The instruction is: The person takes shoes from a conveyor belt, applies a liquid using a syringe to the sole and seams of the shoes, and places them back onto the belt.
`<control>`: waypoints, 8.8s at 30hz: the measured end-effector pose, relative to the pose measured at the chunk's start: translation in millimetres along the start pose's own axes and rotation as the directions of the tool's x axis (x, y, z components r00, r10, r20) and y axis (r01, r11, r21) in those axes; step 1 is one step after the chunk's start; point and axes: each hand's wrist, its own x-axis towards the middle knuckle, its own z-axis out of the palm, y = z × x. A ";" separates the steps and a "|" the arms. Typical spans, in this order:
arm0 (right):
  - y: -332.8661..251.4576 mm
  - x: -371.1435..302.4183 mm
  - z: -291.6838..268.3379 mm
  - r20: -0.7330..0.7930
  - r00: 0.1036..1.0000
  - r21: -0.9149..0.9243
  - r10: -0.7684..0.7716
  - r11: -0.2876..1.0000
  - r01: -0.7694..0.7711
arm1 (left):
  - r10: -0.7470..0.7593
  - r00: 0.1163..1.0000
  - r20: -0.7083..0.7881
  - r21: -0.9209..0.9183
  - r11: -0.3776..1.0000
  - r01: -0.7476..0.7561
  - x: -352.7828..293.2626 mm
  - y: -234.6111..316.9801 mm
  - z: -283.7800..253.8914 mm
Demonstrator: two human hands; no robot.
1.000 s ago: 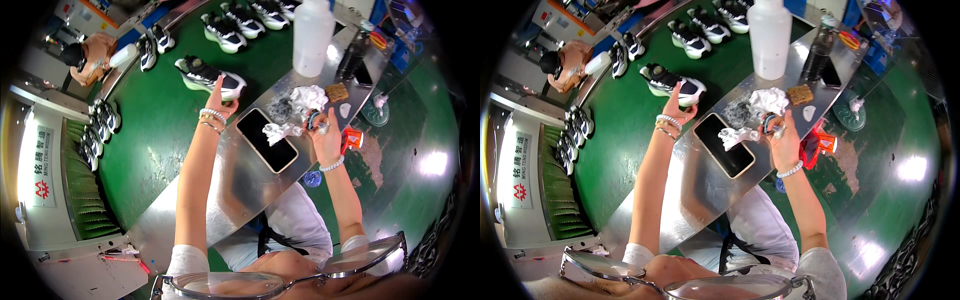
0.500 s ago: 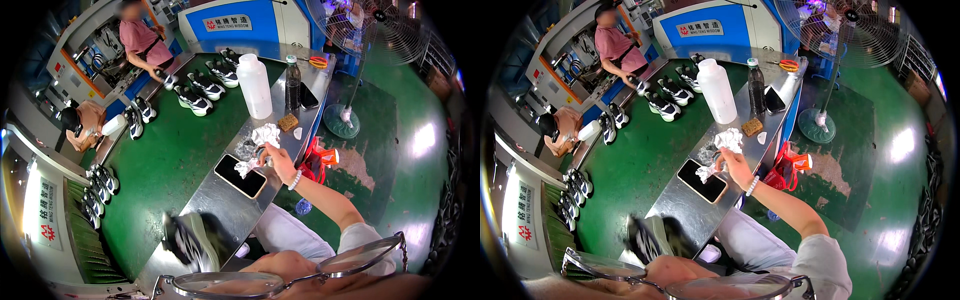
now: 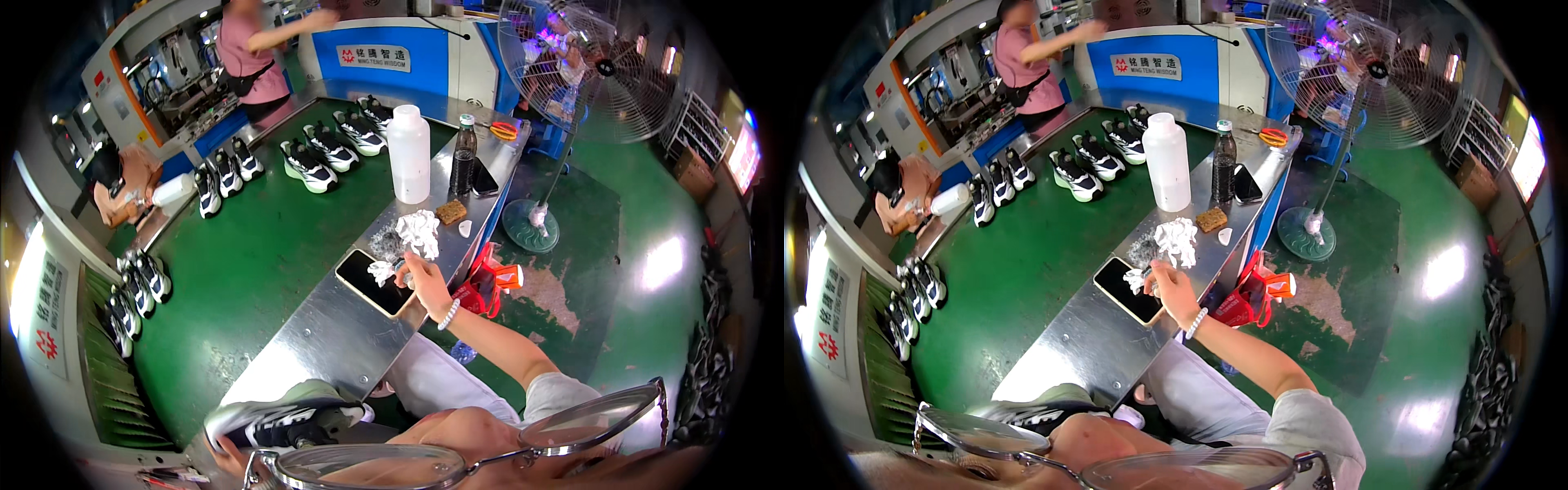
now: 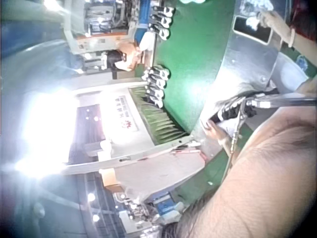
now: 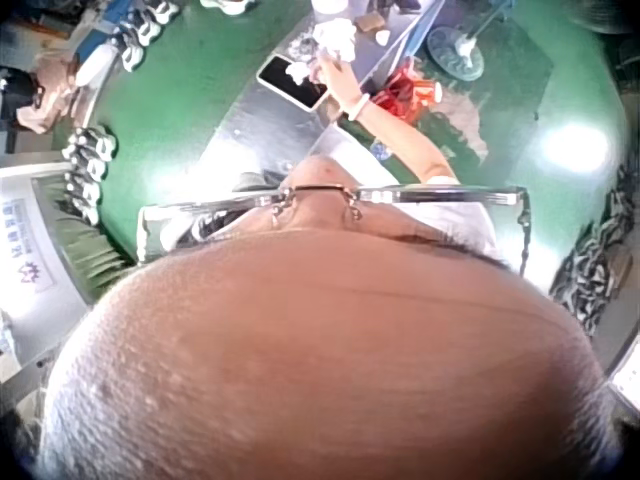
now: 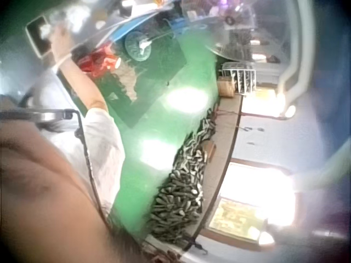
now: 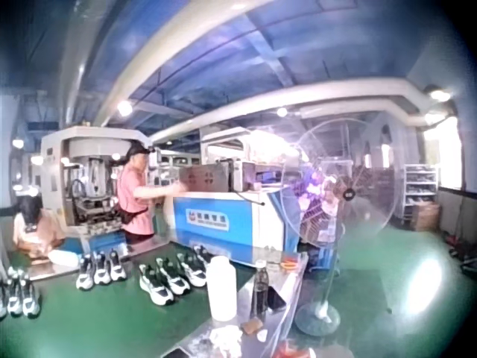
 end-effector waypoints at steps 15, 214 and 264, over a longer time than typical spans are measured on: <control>-101.8 -100.1 60.3 0.605 0.621 0.620 -0.499 0.784 0.027 | 0.560 0.650 0.513 -0.636 0.757 -0.149 56.4 159.3 134.6; 22.8 56.1 -36.6 -0.098 0.974 0.589 0.203 0.801 -0.108 | -0.485 0.873 -0.051 0.066 0.870 0.488 -147.1 7.5 -86.7; -17.0 -124.1 57.8 0.576 0.755 0.402 -0.314 0.913 0.072 | 0.290 0.815 0.501 -0.448 0.893 -0.043 67.0 101.7 125.9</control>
